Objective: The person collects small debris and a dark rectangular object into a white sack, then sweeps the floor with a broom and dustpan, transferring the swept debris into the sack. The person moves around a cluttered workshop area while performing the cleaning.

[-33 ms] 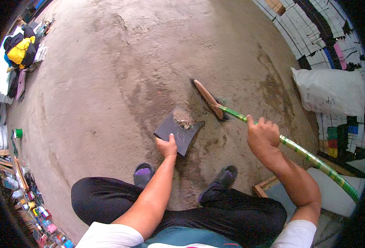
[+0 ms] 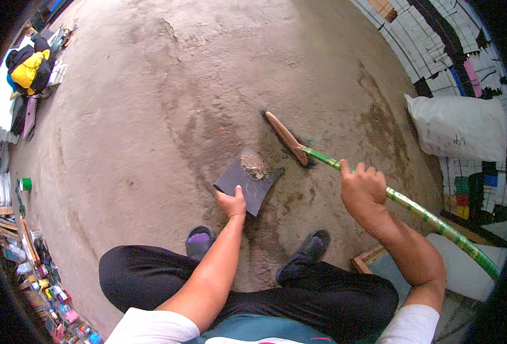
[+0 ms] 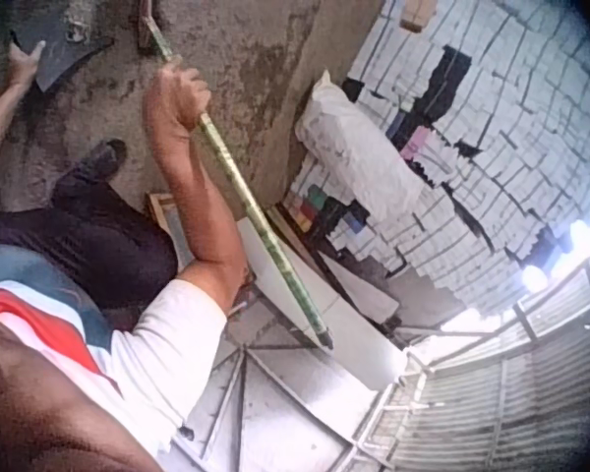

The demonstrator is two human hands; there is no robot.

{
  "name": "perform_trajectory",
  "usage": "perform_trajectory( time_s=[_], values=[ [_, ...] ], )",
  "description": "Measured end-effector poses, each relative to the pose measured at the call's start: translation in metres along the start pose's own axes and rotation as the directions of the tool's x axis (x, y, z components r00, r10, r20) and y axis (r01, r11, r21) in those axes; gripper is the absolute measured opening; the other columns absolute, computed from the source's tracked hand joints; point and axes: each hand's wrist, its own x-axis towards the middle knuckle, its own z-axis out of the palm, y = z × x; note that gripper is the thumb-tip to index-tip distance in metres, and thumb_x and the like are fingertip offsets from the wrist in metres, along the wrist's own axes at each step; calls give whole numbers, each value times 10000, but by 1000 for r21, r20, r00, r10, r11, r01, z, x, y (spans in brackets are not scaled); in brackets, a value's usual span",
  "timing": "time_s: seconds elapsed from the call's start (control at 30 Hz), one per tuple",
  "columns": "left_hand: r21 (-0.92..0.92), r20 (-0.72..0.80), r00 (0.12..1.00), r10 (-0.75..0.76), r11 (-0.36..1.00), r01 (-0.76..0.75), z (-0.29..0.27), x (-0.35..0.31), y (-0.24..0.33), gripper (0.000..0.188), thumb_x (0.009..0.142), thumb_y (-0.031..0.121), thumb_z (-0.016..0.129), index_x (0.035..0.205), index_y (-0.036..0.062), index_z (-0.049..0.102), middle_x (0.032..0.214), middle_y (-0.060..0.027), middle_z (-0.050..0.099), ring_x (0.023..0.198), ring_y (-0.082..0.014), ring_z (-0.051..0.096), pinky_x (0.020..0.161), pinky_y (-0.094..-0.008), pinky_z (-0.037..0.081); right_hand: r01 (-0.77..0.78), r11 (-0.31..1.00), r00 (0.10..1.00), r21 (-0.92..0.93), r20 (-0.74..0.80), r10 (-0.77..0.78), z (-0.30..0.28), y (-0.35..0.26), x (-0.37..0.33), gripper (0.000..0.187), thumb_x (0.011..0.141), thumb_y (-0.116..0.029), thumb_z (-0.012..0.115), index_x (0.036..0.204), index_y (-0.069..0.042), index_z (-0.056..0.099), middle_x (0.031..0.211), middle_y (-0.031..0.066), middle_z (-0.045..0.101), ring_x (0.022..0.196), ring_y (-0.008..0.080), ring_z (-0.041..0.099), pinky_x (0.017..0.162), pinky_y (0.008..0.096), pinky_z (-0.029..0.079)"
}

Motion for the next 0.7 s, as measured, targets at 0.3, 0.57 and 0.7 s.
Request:
perform_trajectory(
  time_s=[0.3, 0.57, 0.7],
  values=[
    [102, -20, 1000, -22, 994, 24, 4, 2, 1, 575, 720, 213, 821, 1156, -32, 537, 1040, -251, 658, 953, -442, 640, 838, -484, 498, 77, 994, 987, 77, -145, -65, -21, -5, 1, 371, 849, -206, 616, 1215, -227, 676, 802, 61, 622, 694, 264, 642, 589, 411, 480],
    [53, -81, 997, 1, 999, 3, 22, 8, -45, 567, 727, 218, 813, 1144, -47, 535, 1040, -269, 648, 978, -453, 626, 851, -495, 484, 121, 986, 941, -113, -304, -150, -21, -8, 11, 355, 854, -199, 593, 1191, -237, 696, 769, 29, 589, 657, 223, 594, 560, 368, 451],
    [26, -61, 998, -22, 999, 24, 19, 0, -26, 568, 727, 206, 811, 1158, -41, 537, 1045, -263, 650, 979, -458, 623, 853, -496, 484, 176, 980, 939, -92, -285, -195, -14, -24, 13, 351, 846, -195, 594, 1177, -237, 703, 756, 29, 584, 649, 222, 593, 556, 362, 449]
  ],
)
